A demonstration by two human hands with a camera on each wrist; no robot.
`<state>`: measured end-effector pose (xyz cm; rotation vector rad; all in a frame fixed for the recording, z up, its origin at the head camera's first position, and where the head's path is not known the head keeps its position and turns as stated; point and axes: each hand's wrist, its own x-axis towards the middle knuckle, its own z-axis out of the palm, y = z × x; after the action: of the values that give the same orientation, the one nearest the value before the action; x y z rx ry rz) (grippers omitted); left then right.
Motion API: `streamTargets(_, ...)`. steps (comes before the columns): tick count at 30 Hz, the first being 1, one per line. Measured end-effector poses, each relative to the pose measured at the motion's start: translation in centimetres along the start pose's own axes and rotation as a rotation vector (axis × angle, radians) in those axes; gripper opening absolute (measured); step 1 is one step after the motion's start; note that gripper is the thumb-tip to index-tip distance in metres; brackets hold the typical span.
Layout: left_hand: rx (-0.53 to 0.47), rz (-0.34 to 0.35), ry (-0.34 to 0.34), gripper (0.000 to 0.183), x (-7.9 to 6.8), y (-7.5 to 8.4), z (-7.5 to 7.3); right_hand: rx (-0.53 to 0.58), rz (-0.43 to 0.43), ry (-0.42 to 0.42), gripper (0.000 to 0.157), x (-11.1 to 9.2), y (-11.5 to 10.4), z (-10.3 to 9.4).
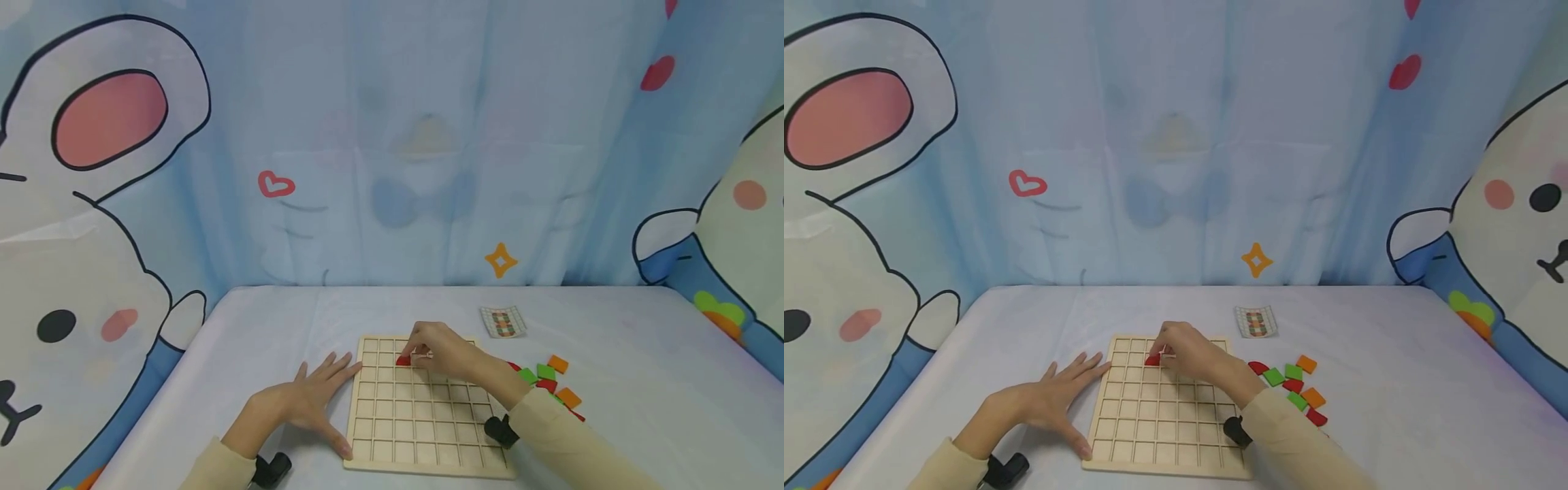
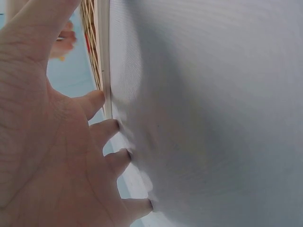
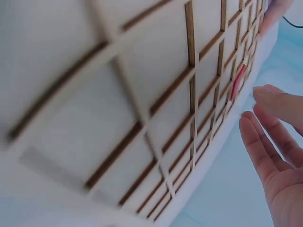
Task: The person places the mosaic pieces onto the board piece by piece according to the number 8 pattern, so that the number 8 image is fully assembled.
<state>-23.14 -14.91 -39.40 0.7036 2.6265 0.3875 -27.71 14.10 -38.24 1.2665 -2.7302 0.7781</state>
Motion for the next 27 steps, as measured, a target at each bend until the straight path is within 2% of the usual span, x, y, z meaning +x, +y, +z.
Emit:
streamTargets(3, -0.009, 0.003, 0.000, 0.127, -0.1, -0.1, 0.0, 0.010, 0.013, -0.014, 0.016, -1.6, -0.3, -0.9)
streamTargets(10, -0.022, 0.004, -0.007, 0.128, -0.5, -0.2, 0.0, 0.002, 0.069, -0.107, 0.018, -6.6, -1.0, -2.5)
streamTargets(17, -0.032, 0.013, -0.010, 0.128, -0.5, -0.2, 0.1, 0.017, 0.197, -0.200, 0.018, -11.6, -0.5, -4.0)
streamTargets(19, -0.033, 0.014, -0.012, 0.128, -0.5, -0.2, 0.1, 0.015, 0.239, -0.216, 0.019, -12.6, -0.4, -4.4)
streamTargets(22, -0.032, 0.020, -0.016, 0.128, -0.4, -0.2, 0.1, -0.002, 0.259, -0.217, 0.019, -14.0, 0.1, -4.7)
streamTargets(25, -0.032, 0.025, -0.020, 0.127, -0.2, -0.3, 0.0, -0.014, 0.263, -0.223, 0.019, -15.0, 0.5, -4.9)
streamTargets(27, -0.029, 0.024, -0.022, 0.127, -0.1, -0.3, 0.0, -0.018, 0.299, -0.241, 0.020, -15.4, 0.7, -4.9)
